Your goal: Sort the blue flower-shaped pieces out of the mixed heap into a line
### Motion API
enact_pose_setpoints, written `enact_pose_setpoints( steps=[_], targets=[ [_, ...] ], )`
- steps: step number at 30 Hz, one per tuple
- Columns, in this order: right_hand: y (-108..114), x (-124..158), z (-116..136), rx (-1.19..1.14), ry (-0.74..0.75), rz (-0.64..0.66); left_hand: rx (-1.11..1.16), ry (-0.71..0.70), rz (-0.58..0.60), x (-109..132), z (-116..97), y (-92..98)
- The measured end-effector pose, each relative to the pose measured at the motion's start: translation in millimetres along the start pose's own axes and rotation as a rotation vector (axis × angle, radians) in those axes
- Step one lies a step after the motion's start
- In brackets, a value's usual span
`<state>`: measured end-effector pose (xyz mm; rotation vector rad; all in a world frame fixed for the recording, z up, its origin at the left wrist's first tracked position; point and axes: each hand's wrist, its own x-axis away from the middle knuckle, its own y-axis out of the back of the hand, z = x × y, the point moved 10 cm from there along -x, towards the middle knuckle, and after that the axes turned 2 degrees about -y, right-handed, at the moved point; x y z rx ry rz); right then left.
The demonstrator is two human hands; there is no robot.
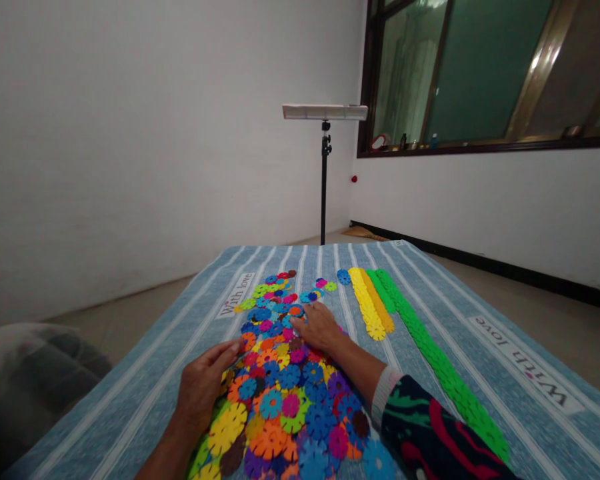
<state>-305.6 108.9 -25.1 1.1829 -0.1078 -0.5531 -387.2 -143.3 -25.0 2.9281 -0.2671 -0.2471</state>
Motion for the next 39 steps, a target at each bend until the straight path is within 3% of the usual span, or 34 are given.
enact_pose_setpoints(
  steps=[3,6,12,18,24,28,39],
  targets=[
    [11,24,-10,-0.008,-0.040,-0.009,0.020,0.030,0.090,4,-4,-7.0],
    [12,53,-12,-0.028,-0.051,0.012,0.030,0.042,0.093,5,-6,-6.9],
    [9,94,21,-0.156,0.068,0.040,0.033,0.042,0.104,2,1,-9.5],
    [19,97,16,-0.107,0.068,0.022,-0.002,0.008,0.088,1,0,-8.1],
    [7,109,21,-0.076,0.108,0.047,0.008,0.028,0.063,-1,5,-4.3],
    [10,114,27,-0.108,0.123,0.030,0.026,0.091,0.067,1,9,-3.2],
    [8,141,12,-0.143,0.086,-0.060,0.114,0.144,0.053,3,24,-4.7]
  ],
)
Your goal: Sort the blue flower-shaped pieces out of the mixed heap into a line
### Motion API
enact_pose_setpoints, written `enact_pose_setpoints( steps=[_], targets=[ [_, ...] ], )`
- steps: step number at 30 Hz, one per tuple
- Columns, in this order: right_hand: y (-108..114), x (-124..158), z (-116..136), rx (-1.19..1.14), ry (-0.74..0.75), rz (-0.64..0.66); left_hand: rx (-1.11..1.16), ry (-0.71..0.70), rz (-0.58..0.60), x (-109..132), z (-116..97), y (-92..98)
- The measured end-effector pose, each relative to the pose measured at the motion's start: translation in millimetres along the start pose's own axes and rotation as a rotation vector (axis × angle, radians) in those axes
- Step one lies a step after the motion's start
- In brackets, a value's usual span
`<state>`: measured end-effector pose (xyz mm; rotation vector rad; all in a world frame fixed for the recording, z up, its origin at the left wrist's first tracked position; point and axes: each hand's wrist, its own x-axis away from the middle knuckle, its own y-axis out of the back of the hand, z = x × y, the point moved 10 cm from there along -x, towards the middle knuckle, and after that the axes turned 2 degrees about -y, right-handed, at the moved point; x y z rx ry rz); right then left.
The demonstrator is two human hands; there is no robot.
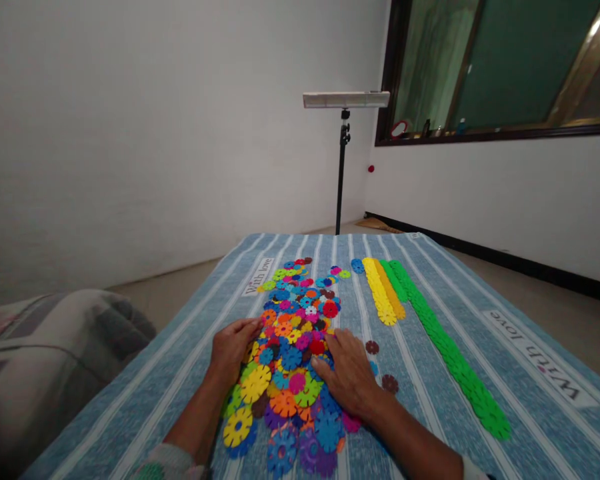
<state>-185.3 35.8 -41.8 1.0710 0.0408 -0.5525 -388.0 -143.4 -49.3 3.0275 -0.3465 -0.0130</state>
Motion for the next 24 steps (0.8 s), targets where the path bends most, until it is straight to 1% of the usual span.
enact_pose_setpoints(
  steps=[2,6,10,15,19,21,22,24],
  targets=[
    [4,2,-2,-0.046,-0.018,0.004,0.033,0.030,-0.003,0,3,-1.6],
    [21,8,-14,-0.088,-0.075,0.006,0.085,0.059,-0.025,1,5,-3.5],
    [27,19,-16,-0.124,-0.053,-0.002,0.112,0.056,-0.027,0,5,-4.8],
    [28,25,-19,-0.180,-0.073,-0.042,0.095,0.055,-0.032,-1,5,-4.0],
    [44,31,-24,-0.193,-0.089,-0.103,0.075,0.027,-0.021,0,3,-4.0],
    [58,43,-17,-0.139,-0.032,-0.181,0.075,0.027,-0.017,0,3,-3.9],
    [65,51,-8,-0.101,0.036,-0.220,0.077,0.027,-0.016,1,3,-4.0],
    [68,74,23,-0.032,0.246,-0.255,0.082,0.024,-0.011,1,3,-4.5]
  ],
)
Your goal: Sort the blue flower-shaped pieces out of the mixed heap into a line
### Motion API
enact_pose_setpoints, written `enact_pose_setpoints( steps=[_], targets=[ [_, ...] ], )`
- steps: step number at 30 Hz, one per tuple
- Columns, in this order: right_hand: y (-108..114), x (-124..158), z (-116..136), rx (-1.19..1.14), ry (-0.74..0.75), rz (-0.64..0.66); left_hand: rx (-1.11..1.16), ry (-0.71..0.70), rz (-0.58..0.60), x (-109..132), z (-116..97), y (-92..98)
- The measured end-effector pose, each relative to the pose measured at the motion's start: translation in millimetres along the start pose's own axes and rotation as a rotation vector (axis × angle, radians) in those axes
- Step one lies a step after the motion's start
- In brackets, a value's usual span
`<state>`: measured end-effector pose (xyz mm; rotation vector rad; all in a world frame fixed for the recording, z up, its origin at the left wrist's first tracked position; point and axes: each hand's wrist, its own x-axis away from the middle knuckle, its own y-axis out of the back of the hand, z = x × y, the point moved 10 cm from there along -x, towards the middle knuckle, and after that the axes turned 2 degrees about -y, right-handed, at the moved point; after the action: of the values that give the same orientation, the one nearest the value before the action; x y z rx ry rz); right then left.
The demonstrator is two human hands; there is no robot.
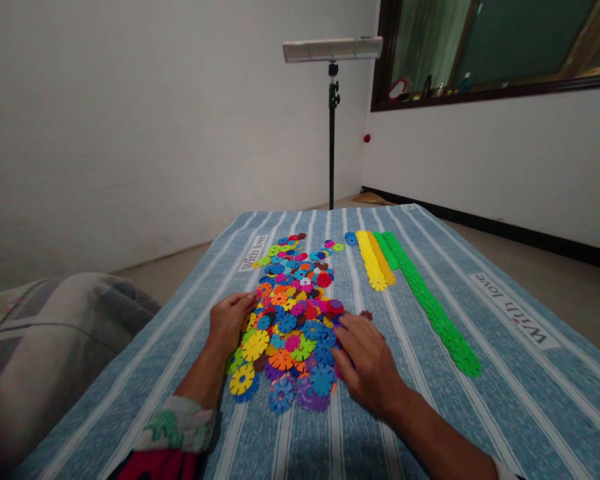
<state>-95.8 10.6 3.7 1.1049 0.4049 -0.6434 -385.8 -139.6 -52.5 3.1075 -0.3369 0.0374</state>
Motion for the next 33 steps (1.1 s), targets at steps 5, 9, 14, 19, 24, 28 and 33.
enact_pose_setpoints(
  steps=[5,9,14,19,24,28,33],
  targets=[
    [-37,53,88,-0.024,0.483,0.212,0.029,0.013,0.003,2,1,-1.5],
    [-74,77,108,0.040,0.603,0.389,0.046,0.029,-0.011,3,2,-0.9],
    [-75,82,114,0.122,0.651,0.330,0.037,0.025,-0.016,5,1,0.0],
    [-82,91,120,0.124,0.656,0.302,0.049,0.014,-0.014,7,-1,0.1],
    [-82,95,122,0.130,0.670,0.266,0.032,0.023,-0.021,8,1,1.1],
    [-83,96,123,0.165,0.713,0.214,0.010,0.008,-0.012,9,-2,1.4],
    [-100,105,119,0.221,0.718,0.111,0.033,0.009,-0.013,9,-2,3.8]
  ],
)
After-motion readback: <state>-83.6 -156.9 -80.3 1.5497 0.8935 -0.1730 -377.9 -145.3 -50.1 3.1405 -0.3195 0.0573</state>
